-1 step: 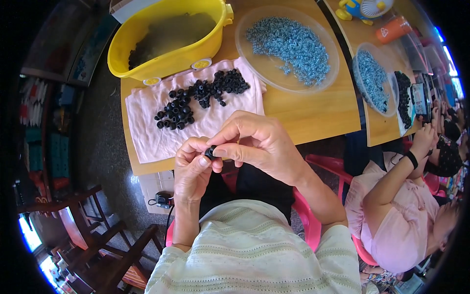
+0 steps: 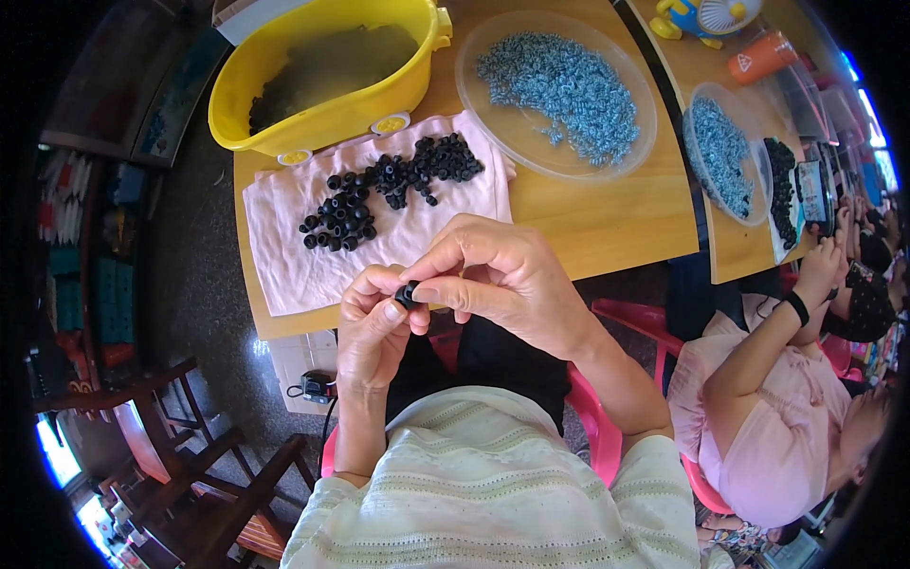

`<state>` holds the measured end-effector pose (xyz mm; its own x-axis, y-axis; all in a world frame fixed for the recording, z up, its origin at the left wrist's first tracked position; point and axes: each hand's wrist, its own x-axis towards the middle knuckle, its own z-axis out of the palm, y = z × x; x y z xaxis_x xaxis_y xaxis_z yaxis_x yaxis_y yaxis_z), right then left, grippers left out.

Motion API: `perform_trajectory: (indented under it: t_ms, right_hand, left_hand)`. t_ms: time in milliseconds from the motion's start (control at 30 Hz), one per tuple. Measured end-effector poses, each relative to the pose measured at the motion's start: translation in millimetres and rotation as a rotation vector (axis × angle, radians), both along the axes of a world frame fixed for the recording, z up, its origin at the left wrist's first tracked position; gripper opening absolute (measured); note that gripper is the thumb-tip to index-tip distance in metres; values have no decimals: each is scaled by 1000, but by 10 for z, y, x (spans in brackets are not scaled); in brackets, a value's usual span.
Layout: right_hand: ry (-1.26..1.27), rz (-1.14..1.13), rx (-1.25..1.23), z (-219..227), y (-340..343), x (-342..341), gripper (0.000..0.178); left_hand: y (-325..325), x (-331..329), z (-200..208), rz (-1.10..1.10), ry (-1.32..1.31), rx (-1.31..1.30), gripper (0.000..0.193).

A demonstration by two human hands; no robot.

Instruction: The person sorts plastic components onto a cloth and assembles small parts by inserting springs into the plastic pieces and fitting the components together by hand.

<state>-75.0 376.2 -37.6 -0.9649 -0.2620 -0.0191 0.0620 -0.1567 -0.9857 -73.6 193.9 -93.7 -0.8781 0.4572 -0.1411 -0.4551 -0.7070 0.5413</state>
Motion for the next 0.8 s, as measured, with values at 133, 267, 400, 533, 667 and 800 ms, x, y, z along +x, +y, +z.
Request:
perform_trajectory:
  t_ms: [133, 267, 400, 533, 667, 800]
  right_hand:
    - [62, -31, 67, -15, 3, 6, 13]
    - [82, -34, 90, 1, 5, 12, 12]
    - [168, -43, 240, 55, -4, 9, 12]
    - [292, -69, 373, 73, -17, 9, 13]
    - [487, -107, 505, 70, -51, 48, 18]
    - [415, -136, 576, 135, -141, 144, 31]
  left_hand:
    - [-8, -5, 8, -18, -41, 39, 24]
    - [-4, -7, 2, -19, -44, 36, 24]
    - [-1, -3, 19, -17, -63, -14, 23]
    - [3, -7, 7, -18, -68, -7, 22]
    - [-14, -2, -18, -52, -80, 32, 21]
    - [18, 18, 4, -86, -163, 104, 15]
